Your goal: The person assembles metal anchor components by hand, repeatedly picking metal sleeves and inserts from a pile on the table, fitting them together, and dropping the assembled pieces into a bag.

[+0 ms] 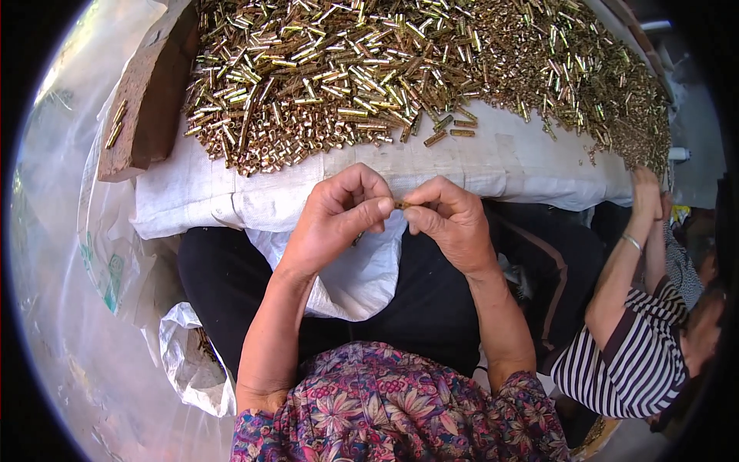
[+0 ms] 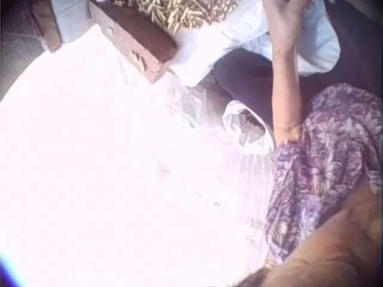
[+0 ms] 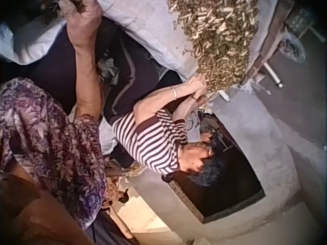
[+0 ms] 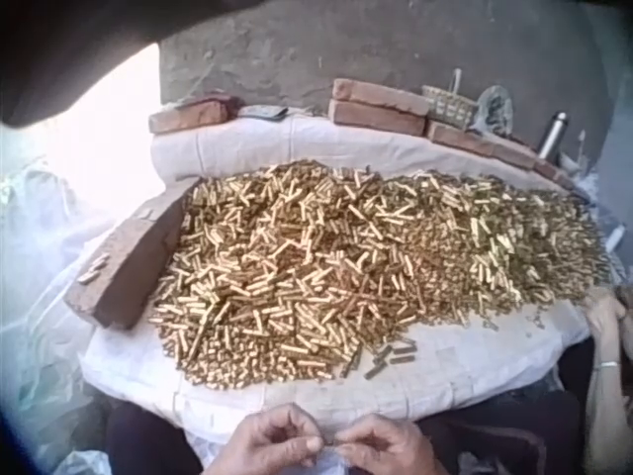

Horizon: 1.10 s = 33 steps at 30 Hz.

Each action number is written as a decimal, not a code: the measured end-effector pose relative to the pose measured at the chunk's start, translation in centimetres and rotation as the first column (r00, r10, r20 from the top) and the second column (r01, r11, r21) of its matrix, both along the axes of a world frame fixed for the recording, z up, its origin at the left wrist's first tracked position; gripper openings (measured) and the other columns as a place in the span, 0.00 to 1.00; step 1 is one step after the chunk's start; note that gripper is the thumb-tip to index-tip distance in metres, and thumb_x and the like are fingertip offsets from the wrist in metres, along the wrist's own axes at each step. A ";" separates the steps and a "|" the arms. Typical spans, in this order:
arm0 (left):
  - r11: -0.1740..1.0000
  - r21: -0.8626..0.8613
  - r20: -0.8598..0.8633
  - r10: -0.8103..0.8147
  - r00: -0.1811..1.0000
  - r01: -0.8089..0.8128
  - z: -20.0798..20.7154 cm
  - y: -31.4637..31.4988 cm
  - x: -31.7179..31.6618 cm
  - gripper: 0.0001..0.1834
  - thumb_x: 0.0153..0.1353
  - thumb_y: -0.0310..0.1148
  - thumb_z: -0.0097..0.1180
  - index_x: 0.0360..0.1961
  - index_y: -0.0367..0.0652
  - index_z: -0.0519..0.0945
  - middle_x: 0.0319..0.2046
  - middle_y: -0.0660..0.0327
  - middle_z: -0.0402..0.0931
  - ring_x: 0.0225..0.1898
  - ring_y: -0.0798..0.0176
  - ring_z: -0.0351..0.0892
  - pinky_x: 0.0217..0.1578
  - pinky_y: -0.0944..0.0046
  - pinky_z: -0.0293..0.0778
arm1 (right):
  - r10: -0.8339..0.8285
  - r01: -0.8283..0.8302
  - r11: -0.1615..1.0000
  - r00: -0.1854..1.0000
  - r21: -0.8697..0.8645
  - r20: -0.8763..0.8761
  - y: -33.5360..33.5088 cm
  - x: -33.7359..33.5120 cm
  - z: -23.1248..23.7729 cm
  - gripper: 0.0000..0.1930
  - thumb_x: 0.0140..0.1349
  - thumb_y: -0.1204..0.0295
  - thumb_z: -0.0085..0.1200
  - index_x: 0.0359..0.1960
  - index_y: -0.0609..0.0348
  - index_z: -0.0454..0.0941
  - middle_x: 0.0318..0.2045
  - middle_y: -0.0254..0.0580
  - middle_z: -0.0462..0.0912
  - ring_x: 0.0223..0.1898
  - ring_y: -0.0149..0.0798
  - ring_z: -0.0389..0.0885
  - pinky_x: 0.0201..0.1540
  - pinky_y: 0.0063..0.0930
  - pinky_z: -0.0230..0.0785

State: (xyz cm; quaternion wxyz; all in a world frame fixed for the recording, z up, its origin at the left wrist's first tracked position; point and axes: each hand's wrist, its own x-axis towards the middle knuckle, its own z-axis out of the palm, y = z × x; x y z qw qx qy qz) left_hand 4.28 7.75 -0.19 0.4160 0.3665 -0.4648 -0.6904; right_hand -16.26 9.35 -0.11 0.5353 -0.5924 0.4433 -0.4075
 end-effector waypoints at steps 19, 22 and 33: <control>0.972 0.087 -0.076 -0.211 0.974 0.218 0.1 -0.4 1.7 0.11 0.59 0.32 0.66 0.37 0.41 0.76 0.25 0.72 0.69 0.29 0.79 0.66 0.32 0.74 0.64 | 0.161 -0.157 0.987 0.983 0.041 -0.094 -0.5 -0.9 1.3 0.09 0.62 0.74 0.61 0.41 0.65 0.81 0.32 0.35 0.82 0.33 0.26 0.78 0.37 0.19 0.71; 0.911 -0.407 0.522 0.168 0.836 0.071 0.3 -2.4 0.1 0.07 0.57 0.28 0.61 0.36 0.40 0.78 0.25 0.58 0.73 0.27 0.62 0.76 0.29 0.62 0.71 | -0.104 0.018 0.982 0.884 -0.189 -0.456 -3.5 -1.9 1.9 0.07 0.62 0.76 0.56 0.40 0.63 0.80 0.30 0.39 0.80 0.34 0.33 0.78 0.39 0.28 0.70; 0.721 -0.593 0.793 0.449 0.411 0.358 -1.1 -6.7 -3.0 0.06 0.61 0.32 0.50 0.37 0.45 0.77 0.30 0.53 0.76 0.32 0.45 0.80 0.32 0.47 0.74 | -0.294 -0.176 0.859 0.601 -0.482 -0.743 -8.2 -2.4 -0.7 0.10 0.53 0.84 0.51 0.37 0.59 0.78 0.32 0.47 0.74 0.36 0.52 0.78 0.40 0.41 0.70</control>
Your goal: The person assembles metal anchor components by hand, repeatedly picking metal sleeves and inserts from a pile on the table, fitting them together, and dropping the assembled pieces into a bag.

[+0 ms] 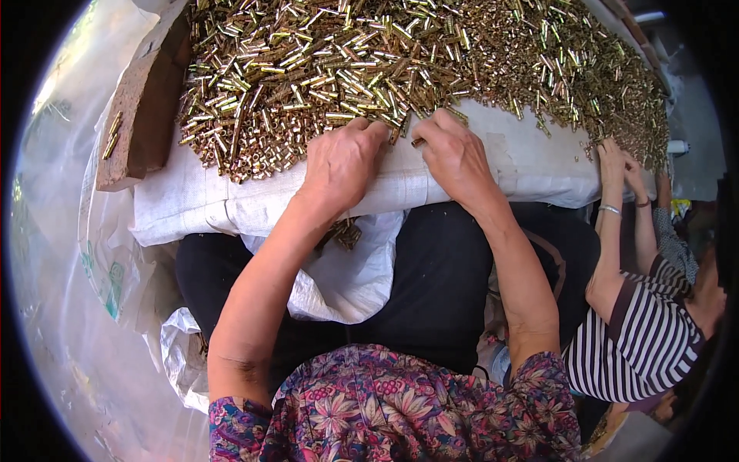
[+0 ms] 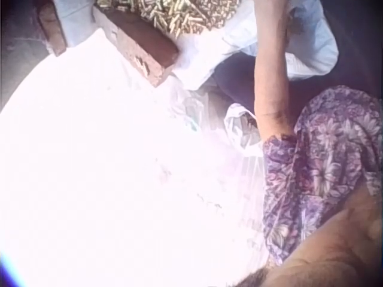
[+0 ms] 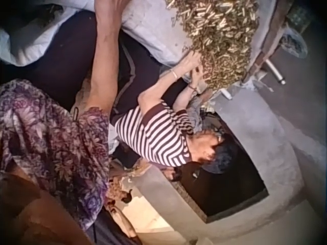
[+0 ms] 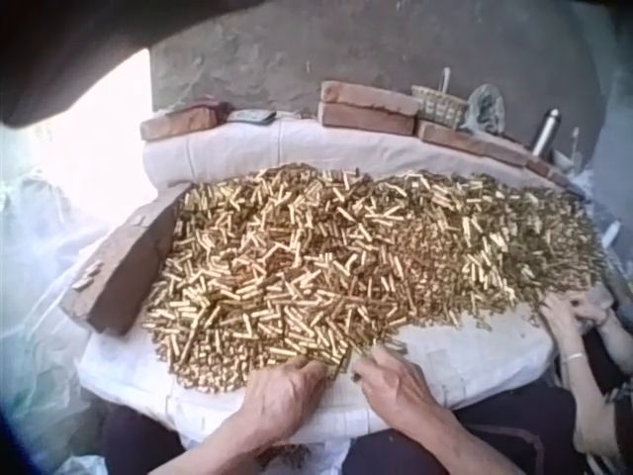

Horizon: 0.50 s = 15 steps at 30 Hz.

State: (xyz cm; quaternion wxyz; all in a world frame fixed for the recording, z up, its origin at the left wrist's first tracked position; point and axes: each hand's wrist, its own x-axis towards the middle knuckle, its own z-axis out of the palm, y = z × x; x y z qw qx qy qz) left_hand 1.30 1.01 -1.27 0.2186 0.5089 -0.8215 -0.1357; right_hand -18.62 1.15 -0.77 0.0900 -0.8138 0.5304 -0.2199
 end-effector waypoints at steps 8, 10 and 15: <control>0.994 0.093 -0.138 -0.036 0.990 0.049 1.3 1.4 2.5 0.06 0.59 0.29 0.57 0.34 0.39 0.75 0.29 0.52 0.77 0.29 0.50 0.80 0.31 0.56 0.74 | -0.219 -0.080 0.920 0.705 0.383 0.675 2.6 0.0 -0.5 0.07 0.61 0.82 0.51 0.40 0.61 0.75 0.33 0.34 0.77 0.31 0.25 0.74 0.33 0.20 0.68; 0.992 0.128 -0.269 0.021 0.963 0.014 1.3 2.2 3.4 0.05 0.58 0.27 0.57 0.34 0.38 0.75 0.27 0.53 0.78 0.27 0.51 0.80 0.30 0.56 0.74 | -0.314 -0.170 0.869 0.539 0.466 0.782 3.8 1.0 0.8 0.07 0.62 0.81 0.51 0.42 0.62 0.74 0.34 0.35 0.78 0.31 0.26 0.75 0.34 0.22 0.70; 0.839 0.493 -0.792 0.323 0.518 0.230 2.2 4.5 3.4 0.02 0.64 0.25 0.55 0.35 0.37 0.76 0.27 0.67 0.77 0.26 0.75 0.76 0.29 0.72 0.72 | -0.493 -0.326 0.773 0.233 0.545 0.838 6.4 2.6 1.4 0.07 0.65 0.78 0.53 0.43 0.63 0.73 0.33 0.38 0.80 0.29 0.29 0.78 0.35 0.25 0.74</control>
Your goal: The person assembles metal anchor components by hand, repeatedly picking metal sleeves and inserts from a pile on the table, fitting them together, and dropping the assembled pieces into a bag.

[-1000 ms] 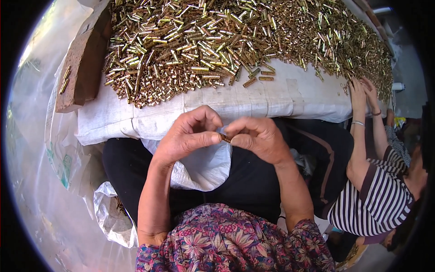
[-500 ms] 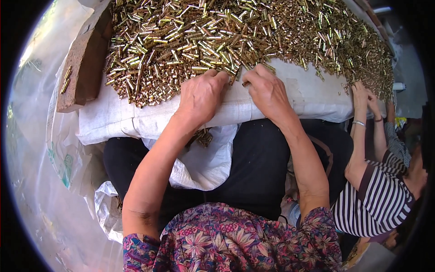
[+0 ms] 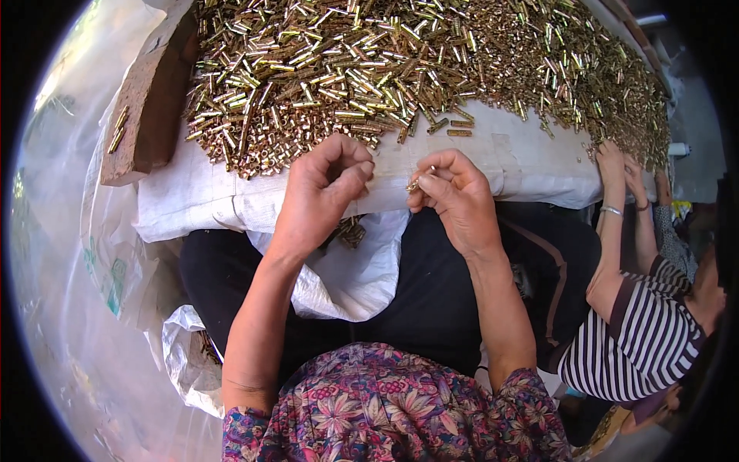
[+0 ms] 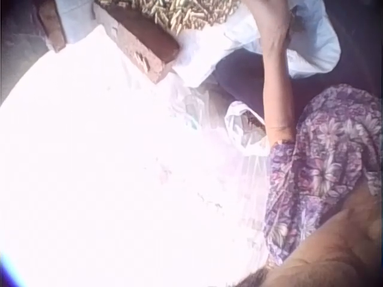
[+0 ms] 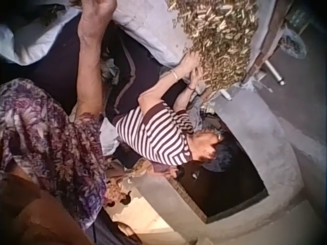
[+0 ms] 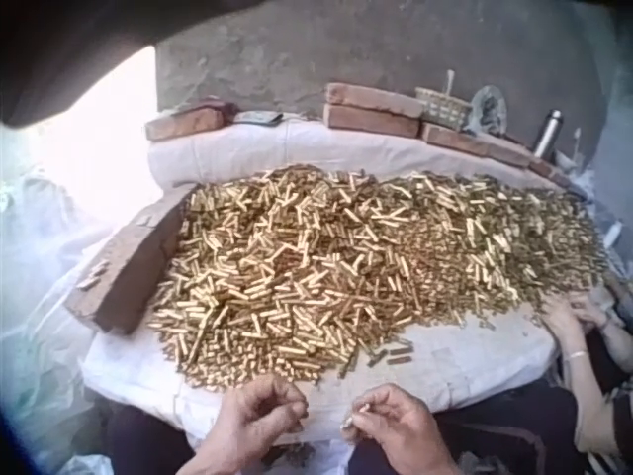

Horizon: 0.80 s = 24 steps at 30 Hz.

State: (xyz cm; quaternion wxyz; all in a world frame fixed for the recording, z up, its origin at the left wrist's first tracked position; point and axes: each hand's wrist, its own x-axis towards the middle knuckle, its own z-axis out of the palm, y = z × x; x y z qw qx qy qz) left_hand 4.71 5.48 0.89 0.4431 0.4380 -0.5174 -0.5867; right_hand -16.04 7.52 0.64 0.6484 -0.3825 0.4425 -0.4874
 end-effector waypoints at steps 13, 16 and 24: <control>0.968 0.166 -0.456 -0.093 0.885 0.187 -0.9 2.7 -0.6 0.04 0.65 0.27 0.55 0.38 0.37 0.76 0.28 0.60 0.80 0.28 0.70 0.79 0.33 0.71 0.76 | -0.093 0.089 0.996 0.964 0.027 0.251 2.3 2.3 0.1 0.05 0.64 0.74 0.55 0.37 0.62 0.74 0.28 0.38 0.78 0.28 0.32 0.79 0.33 0.25 0.72; 0.970 0.158 -0.490 -0.087 0.868 0.186 -1.3 2.9 -0.6 0.05 0.65 0.27 0.55 0.38 0.37 0.76 0.28 0.60 0.80 0.27 0.70 0.79 0.32 0.71 0.76 | -0.086 0.080 0.996 0.956 0.033 0.280 2.5 2.4 -0.1 0.05 0.64 0.75 0.54 0.37 0.63 0.74 0.28 0.39 0.79 0.28 0.32 0.80 0.33 0.25 0.73; 0.965 0.201 -0.478 -0.054 0.877 0.169 -1.0 3.3 -0.7 0.05 0.66 0.28 0.56 0.36 0.37 0.75 0.27 0.62 0.79 0.27 0.71 0.78 0.31 0.72 0.75 | -0.042 0.058 0.997 0.961 -0.048 0.273 3.3 2.3 -1.2 0.04 0.69 0.74 0.50 0.39 0.61 0.73 0.31 0.40 0.80 0.30 0.34 0.81 0.37 0.28 0.76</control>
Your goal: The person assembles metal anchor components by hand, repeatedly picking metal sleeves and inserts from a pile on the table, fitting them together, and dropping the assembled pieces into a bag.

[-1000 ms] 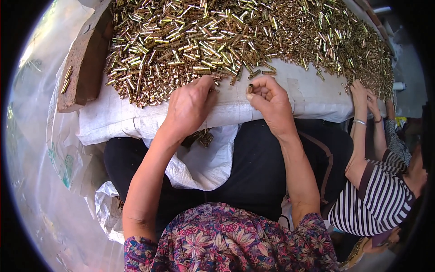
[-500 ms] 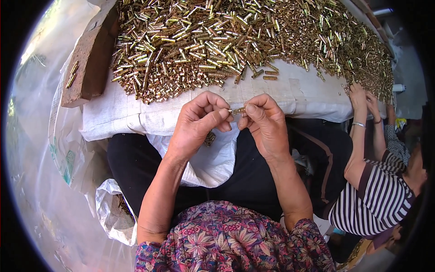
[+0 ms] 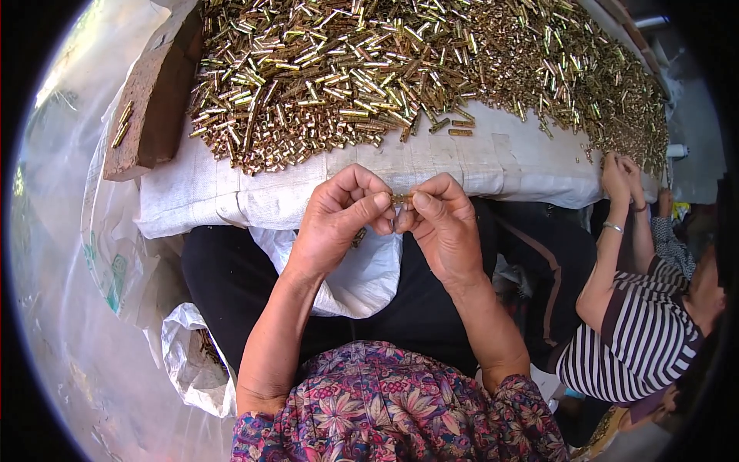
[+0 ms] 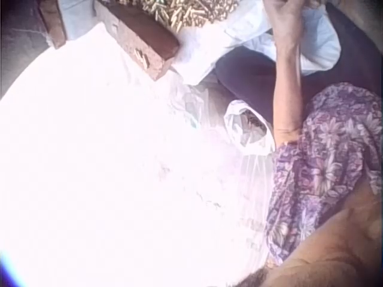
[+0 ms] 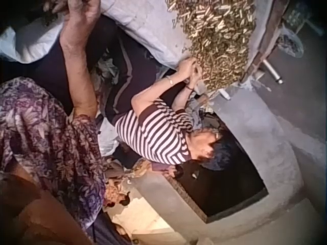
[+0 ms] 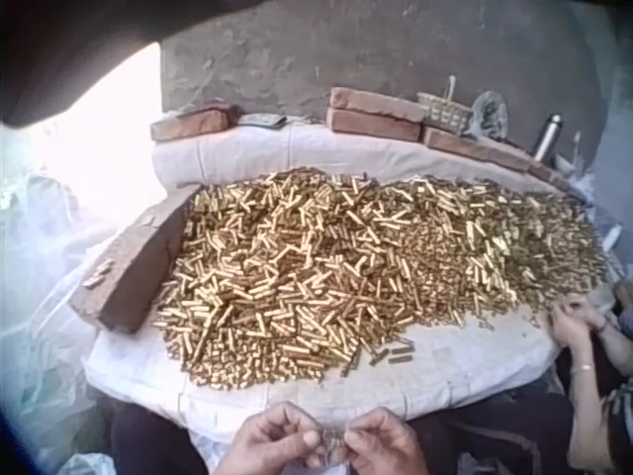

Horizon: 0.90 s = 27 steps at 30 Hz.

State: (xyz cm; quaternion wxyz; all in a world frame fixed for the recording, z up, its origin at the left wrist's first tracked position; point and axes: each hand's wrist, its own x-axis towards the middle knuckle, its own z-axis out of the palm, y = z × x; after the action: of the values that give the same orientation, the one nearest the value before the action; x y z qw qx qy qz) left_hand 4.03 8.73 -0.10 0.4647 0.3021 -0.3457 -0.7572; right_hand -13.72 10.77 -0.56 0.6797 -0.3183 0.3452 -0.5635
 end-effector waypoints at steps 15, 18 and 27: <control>0.982 -0.095 0.098 -0.155 0.983 0.164 -0.5 0.6 0.8 0.07 0.65 0.29 0.59 0.38 0.39 0.74 0.29 0.67 0.77 0.29 0.77 0.74 0.32 0.75 0.71 | 0.145 -0.255 0.935 0.909 0.246 0.390 0.9 1.2 -0.8 0.08 0.71 0.65 0.48 0.37 0.55 0.72 0.27 0.36 0.78 0.23 0.30 0.76 0.28 0.28 0.68; 0.980 -0.127 0.155 -0.132 0.979 0.153 -1.0 0.5 1.3 0.08 0.64 0.30 0.60 0.38 0.40 0.74 0.29 0.69 0.75 0.29 0.78 0.71 0.32 0.76 0.69 | 0.157 -0.262 0.921 0.927 0.287 0.342 1.0 0.9 -1.2 0.10 0.71 0.63 0.49 0.38 0.57 0.73 0.28 0.36 0.79 0.25 0.29 0.76 0.30 0.27 0.70; 0.975 -0.207 0.755 0.103 0.648 0.086 0.7 -3.0 1.3 0.05 0.60 0.28 0.61 0.33 0.38 0.78 0.25 0.64 0.74 0.26 0.72 0.73 0.27 0.68 0.68 | -0.308 -0.115 0.922 0.356 -0.368 -0.882 -5.7 -5.3 0.5 0.07 0.63 0.71 0.58 0.36 0.63 0.79 0.27 0.31 0.76 0.30 0.25 0.71 0.35 0.20 0.65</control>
State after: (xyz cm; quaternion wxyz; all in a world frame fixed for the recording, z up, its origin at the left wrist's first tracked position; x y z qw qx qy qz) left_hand 5.36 5.75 0.63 0.3110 0.5393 -0.5901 -0.5140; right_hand -19.03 5.10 -0.07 0.2565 -0.6800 0.5738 -0.3776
